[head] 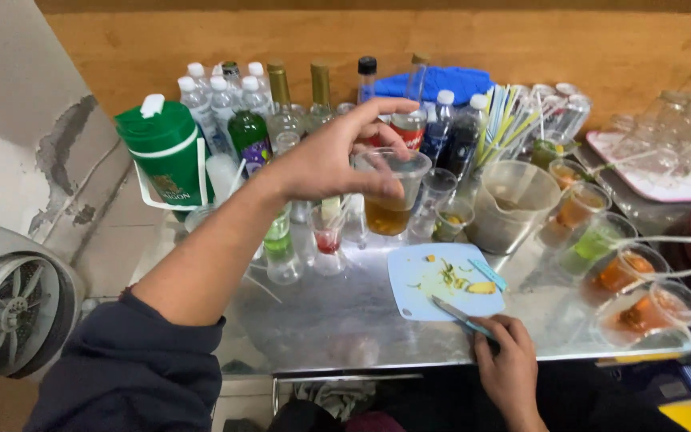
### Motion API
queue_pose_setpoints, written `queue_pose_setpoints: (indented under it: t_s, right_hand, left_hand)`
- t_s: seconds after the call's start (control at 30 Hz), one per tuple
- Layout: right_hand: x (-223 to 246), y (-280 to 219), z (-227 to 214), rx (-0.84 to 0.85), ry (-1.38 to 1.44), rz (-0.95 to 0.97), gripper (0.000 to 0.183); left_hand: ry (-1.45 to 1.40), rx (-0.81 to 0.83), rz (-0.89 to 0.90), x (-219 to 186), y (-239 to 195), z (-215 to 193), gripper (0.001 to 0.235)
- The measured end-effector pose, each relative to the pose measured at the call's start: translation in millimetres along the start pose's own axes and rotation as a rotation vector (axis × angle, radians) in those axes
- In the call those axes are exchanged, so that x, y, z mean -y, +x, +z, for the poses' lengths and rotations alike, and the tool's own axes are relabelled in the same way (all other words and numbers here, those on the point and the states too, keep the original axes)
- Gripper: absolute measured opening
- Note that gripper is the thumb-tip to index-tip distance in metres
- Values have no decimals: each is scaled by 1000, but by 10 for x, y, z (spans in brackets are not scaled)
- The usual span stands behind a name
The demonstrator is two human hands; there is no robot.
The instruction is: Slicing a lime and mixing various liquid ingredients to prepare beverages at a coffee shop counter.
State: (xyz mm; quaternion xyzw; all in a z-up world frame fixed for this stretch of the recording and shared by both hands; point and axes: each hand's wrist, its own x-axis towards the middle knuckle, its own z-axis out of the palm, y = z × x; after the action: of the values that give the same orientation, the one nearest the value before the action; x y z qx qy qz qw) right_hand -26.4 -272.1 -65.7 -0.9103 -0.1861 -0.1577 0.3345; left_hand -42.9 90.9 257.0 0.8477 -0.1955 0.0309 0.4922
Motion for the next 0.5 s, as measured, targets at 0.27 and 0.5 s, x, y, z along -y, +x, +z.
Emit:
queue_pose_setpoints:
  t_s: [0.27,0.5]
  right_hand:
    - [205,-66,-158,16,101,14,25]
    - [207,34,-127,-60,-17,-136,21]
  left_hand:
    - [68,-106,194,604,-216,801,101]
    - [63,-190,168,1338,-220,1395,90]
